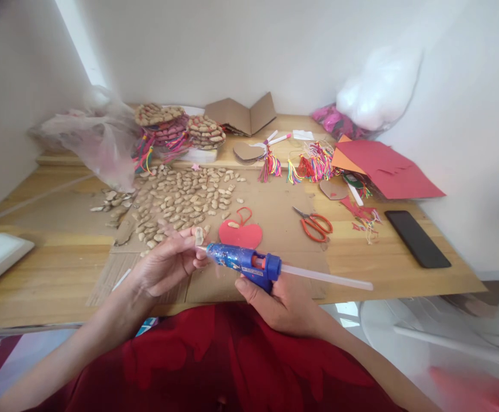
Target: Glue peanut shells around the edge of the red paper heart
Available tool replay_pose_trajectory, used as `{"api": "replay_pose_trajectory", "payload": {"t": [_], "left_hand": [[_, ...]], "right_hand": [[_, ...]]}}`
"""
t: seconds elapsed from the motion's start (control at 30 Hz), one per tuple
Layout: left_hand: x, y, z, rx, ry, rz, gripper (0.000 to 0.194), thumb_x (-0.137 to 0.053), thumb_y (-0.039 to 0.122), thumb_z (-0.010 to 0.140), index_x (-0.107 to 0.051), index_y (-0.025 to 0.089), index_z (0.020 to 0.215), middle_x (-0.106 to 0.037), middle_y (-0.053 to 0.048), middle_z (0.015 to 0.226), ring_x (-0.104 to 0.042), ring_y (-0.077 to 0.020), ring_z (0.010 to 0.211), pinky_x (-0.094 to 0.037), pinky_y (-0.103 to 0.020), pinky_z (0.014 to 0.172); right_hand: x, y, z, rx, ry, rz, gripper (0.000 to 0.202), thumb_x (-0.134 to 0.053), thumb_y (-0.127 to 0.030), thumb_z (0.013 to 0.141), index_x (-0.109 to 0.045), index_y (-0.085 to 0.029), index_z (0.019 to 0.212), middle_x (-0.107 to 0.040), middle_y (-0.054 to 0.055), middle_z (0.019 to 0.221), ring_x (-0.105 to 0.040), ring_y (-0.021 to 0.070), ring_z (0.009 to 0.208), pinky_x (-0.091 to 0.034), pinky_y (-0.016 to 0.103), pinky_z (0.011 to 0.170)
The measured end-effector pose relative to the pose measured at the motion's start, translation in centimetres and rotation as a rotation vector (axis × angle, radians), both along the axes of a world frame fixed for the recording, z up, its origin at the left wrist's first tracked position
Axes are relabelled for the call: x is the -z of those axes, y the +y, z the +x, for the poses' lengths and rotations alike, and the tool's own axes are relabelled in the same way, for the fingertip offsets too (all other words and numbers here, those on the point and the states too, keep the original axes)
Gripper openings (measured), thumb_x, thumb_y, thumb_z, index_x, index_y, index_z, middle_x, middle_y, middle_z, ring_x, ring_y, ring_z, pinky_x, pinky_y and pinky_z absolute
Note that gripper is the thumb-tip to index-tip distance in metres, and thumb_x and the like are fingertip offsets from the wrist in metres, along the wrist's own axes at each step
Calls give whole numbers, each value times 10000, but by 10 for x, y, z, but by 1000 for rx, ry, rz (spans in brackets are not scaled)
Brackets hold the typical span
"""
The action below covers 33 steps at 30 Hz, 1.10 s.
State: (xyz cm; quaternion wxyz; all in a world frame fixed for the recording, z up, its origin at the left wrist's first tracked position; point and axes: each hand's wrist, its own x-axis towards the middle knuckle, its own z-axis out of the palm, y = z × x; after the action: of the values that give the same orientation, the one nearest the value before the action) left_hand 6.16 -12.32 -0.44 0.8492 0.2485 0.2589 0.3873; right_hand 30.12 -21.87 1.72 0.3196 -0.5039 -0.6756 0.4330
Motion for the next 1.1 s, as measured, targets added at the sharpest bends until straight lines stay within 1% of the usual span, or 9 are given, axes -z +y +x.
{"api": "replay_pose_trajectory", "payload": {"t": [0.23,0.4,0.57,0.87,1.1], "left_hand": [[4,1,0,-3,-7,-3,224,-939,182,728,-743,137,828,-701,1,724,-640,-83,636,-535,-154,582],[4,0,0,-10,6,-13,245,-943,196,714,-725,139,812,-700,-4,719,-641,-90,634,-531,-162,583],[4,-1,0,-13,7,-18,230,-918,209,741,-709,142,807,-694,-8,727,-638,-100,640,-520,-174,578],[4,-2,0,-18,27,-28,272,-949,258,721,-709,142,778,-668,6,716,-630,-92,643,-537,-177,601],[3,-3,0,-14,12,-27,250,-935,240,728,-713,145,794,-663,4,727,-625,-98,649,-523,-174,585]], "right_hand": [[-1,1,-2,4,-11,18,273,-574,-354,1038,-571,-234,793,-533,-25,659,-500,157,606,-375,303,573],[-4,2,-2,2,-13,-5,260,-578,-351,1036,-568,-237,802,-550,-27,670,-520,156,604,-401,299,575],[-5,2,-1,-2,2,-33,270,-572,-335,1042,-560,-224,796,-543,-30,681,-514,141,608,-406,289,583],[-1,0,0,22,-36,16,263,-583,-351,1025,-562,-234,791,-540,-26,655,-515,160,604,-385,304,570],[-3,1,0,7,-29,23,252,-578,-352,1024,-561,-240,798,-536,-28,648,-511,161,582,-393,299,543]]}}
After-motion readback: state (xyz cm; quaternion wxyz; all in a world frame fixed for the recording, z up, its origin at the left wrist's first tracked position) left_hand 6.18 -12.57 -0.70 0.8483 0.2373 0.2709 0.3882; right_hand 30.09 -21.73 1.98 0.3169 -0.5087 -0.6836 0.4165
